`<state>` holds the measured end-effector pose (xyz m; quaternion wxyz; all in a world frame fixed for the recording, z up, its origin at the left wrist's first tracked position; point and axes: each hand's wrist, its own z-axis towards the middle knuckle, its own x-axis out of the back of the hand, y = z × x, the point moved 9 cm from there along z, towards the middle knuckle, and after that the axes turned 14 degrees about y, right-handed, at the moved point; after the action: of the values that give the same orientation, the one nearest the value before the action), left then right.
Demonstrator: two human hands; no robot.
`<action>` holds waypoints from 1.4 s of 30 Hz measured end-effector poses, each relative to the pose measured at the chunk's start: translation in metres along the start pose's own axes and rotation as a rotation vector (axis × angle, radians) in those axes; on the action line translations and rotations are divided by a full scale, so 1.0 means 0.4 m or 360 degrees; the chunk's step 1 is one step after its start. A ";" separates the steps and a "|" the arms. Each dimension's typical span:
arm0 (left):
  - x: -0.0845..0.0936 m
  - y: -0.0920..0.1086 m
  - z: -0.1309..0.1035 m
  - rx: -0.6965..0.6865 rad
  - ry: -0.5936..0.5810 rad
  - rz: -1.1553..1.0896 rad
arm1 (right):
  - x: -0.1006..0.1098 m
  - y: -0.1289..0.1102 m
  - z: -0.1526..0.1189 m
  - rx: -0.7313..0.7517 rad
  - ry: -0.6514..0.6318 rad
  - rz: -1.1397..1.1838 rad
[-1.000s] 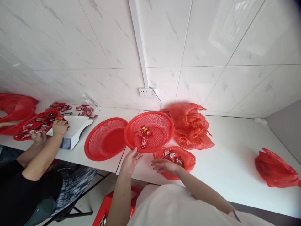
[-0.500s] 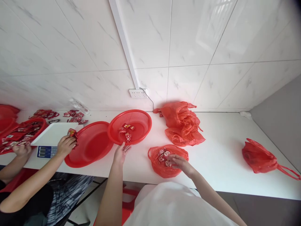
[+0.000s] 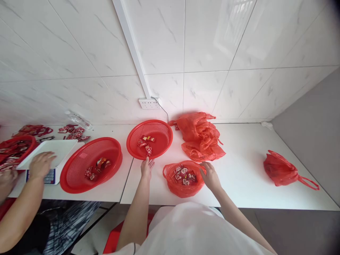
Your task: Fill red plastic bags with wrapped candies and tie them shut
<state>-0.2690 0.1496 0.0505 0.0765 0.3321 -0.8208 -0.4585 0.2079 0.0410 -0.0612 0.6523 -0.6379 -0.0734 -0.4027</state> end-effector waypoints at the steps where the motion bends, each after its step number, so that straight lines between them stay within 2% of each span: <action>1: -0.046 -0.097 -0.031 -0.0012 -0.0067 0.0205 | 0.012 0.018 -0.002 -0.0007 0.0065 -0.0072; 3: -0.125 -0.288 -0.082 0.0011 -0.0143 0.0429 | 0.023 0.070 -0.014 -0.0117 0.0118 -0.0185; 5: -0.177 -0.439 -0.107 0.0016 -0.0189 0.0636 | 0.017 0.130 -0.035 -0.0315 0.0021 -0.0256; 7: -0.193 -0.529 -0.108 -0.0019 -0.0196 0.0807 | -0.002 0.176 -0.058 -0.0514 -0.0198 -0.0259; 9: -0.184 -0.564 -0.096 -0.0087 -0.0187 0.0914 | -0.015 0.181 -0.067 -0.0592 -0.0377 -0.0167; 11: -0.166 -0.565 -0.082 -0.0158 -0.0173 0.0968 | -0.005 0.152 -0.051 -0.0559 -0.0380 -0.0042; 13: -0.156 -0.534 -0.077 -0.0314 -0.0149 0.0972 | 0.019 0.104 -0.020 -0.0482 -0.0272 0.0101; 15: -0.160 -0.471 -0.090 -0.0552 -0.0091 0.0900 | 0.040 0.053 0.010 -0.0441 -0.0199 0.0273; 18: -0.180 -0.358 -0.150 -0.0804 -0.0031 0.0600 | 0.090 -0.020 0.052 -0.0432 -0.0019 0.0512; 21: -0.227 -0.257 -0.241 -0.0926 -0.0212 0.0293 | 0.170 -0.107 0.088 -0.0282 0.0286 0.0642; 24: -0.280 -0.202 -0.319 -0.0910 -0.0489 0.0173 | 0.216 -0.213 0.102 -0.0067 0.0377 0.0750; 26: -0.325 -0.208 -0.358 -0.0851 -0.0732 0.0283 | 0.211 -0.286 0.101 0.0049 0.0285 0.0831; 28: -0.373 -0.250 -0.389 -0.0800 -0.0986 0.0559 | 0.184 -0.368 0.090 0.0239 0.0107 0.0879; 30: -0.411 -0.307 -0.407 -0.0804 -0.1174 0.0863 | 0.150 -0.455 0.063 0.0548 -0.0097 0.0865; 31: -0.425 -0.335 -0.407 -0.0821 -0.1219 0.0998 | 0.133 -0.492 0.046 0.0711 -0.0192 0.0842; 33: -0.440 -0.378 -0.390 -0.0863 -0.1179 0.1183 | 0.103 -0.535 0.017 0.0935 -0.0332 0.0780; 35: -0.445 -0.399 -0.364 -0.0881 -0.1069 0.1202 | 0.080 -0.530 0.014 0.0932 -0.0383 0.0720; 37: -0.446 -0.404 -0.353 -0.0864 -0.1032 0.1087 | 0.063 -0.491 0.030 0.0783 -0.0371 0.0675; 42: -0.452 -0.432 -0.386 -0.0625 -0.1238 0.0976 | 0.033 -0.393 0.053 0.0476 -0.0465 0.0643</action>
<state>0.0185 0.0905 0.0318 -0.0424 -0.1382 -0.7467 -0.6493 0.1281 0.0762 0.0721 0.7887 -0.5875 -0.0966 -0.1534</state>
